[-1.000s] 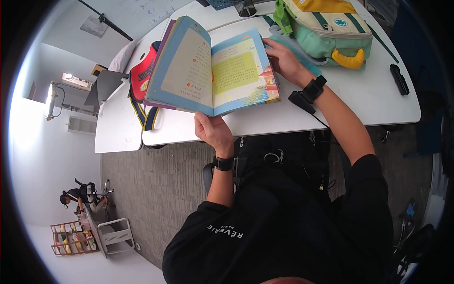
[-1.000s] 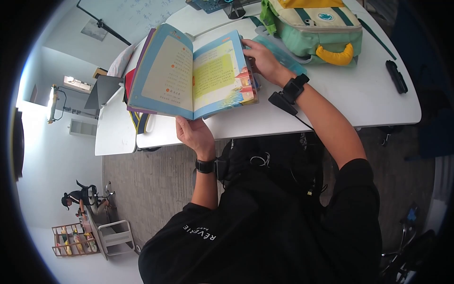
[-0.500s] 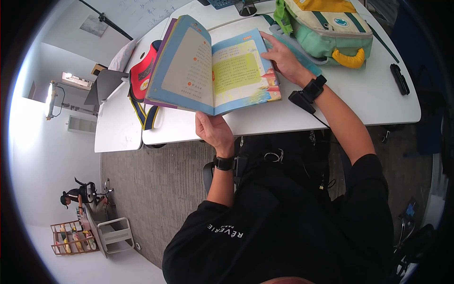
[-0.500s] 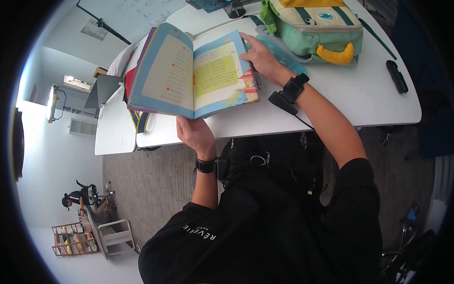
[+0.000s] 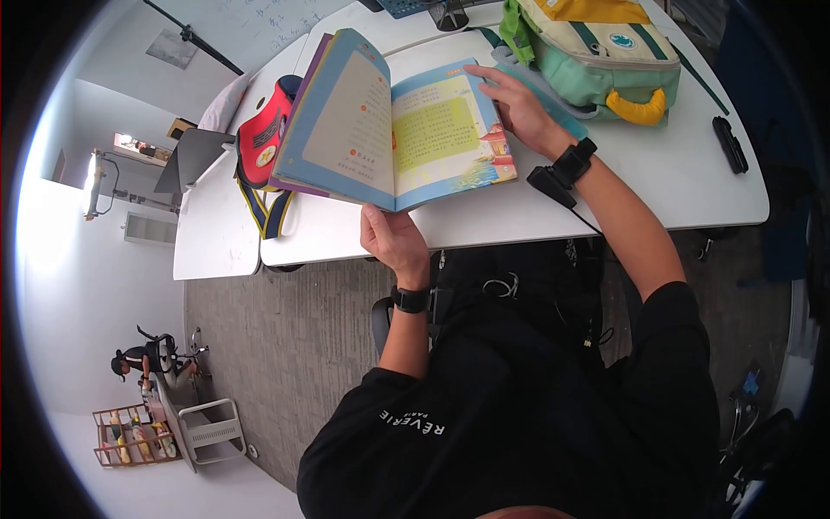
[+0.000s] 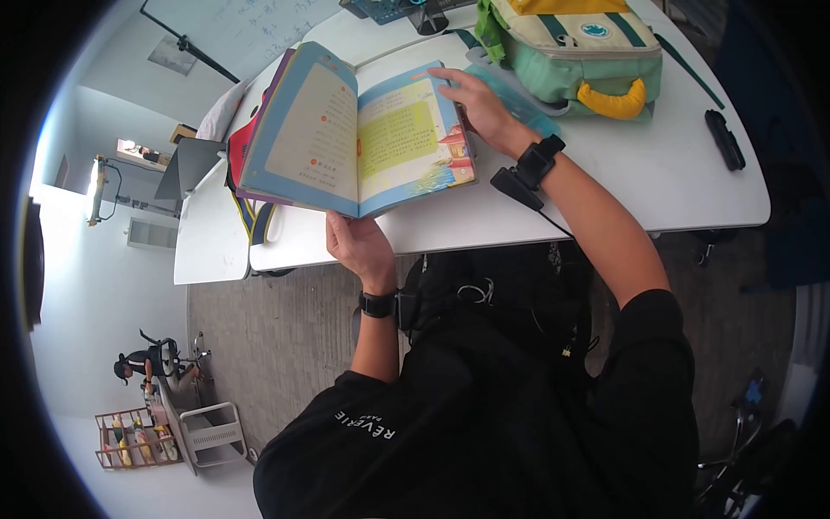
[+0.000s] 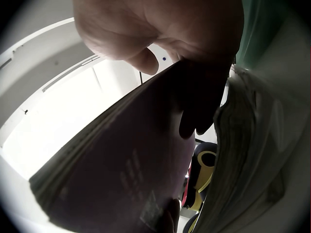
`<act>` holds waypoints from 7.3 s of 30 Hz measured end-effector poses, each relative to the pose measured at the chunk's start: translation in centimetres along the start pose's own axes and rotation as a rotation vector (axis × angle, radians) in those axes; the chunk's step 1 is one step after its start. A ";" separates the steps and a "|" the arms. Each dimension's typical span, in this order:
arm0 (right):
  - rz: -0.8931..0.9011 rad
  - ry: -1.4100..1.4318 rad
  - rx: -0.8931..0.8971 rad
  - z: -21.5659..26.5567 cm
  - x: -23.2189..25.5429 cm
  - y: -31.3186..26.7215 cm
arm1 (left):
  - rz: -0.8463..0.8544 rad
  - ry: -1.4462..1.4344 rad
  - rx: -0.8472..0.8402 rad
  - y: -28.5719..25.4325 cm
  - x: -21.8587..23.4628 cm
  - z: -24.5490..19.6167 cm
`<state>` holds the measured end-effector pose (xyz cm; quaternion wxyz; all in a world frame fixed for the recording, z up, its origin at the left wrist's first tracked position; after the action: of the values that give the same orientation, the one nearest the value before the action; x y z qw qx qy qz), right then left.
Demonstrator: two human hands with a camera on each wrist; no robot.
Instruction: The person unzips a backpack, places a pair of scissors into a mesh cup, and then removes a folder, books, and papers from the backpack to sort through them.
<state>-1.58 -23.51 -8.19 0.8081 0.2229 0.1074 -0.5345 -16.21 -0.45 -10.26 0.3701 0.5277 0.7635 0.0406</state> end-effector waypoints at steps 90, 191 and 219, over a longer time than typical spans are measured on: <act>0.007 -0.973 -0.072 2.3 3.5 11.5 | 0.794 0.591 0.500 22.8 -6.6 16.5; 0.060 -0.620 0.147 3.0 4.1 11.6 | 0.604 0.595 0.442 25.4 -9.4 4.1; 0.058 -0.450 0.064 2.1 4.2 11.9 | 0.573 0.601 0.438 25.1 -9.8 4.3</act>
<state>10.80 -23.99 -5.18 0.8194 0.1263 -0.0991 -0.5503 7.52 1.02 3.16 -0.0137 0.7478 0.6509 0.1301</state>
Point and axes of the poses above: each hand's wrist, its own y-axis towards the middle knuckle, its own x-axis out of the back of the hand, z = x × y, the point moved 7 cm from there along y, towards the middle knuckle, and after that the axes turned 4 degrees about x, right-handed, at the moved point
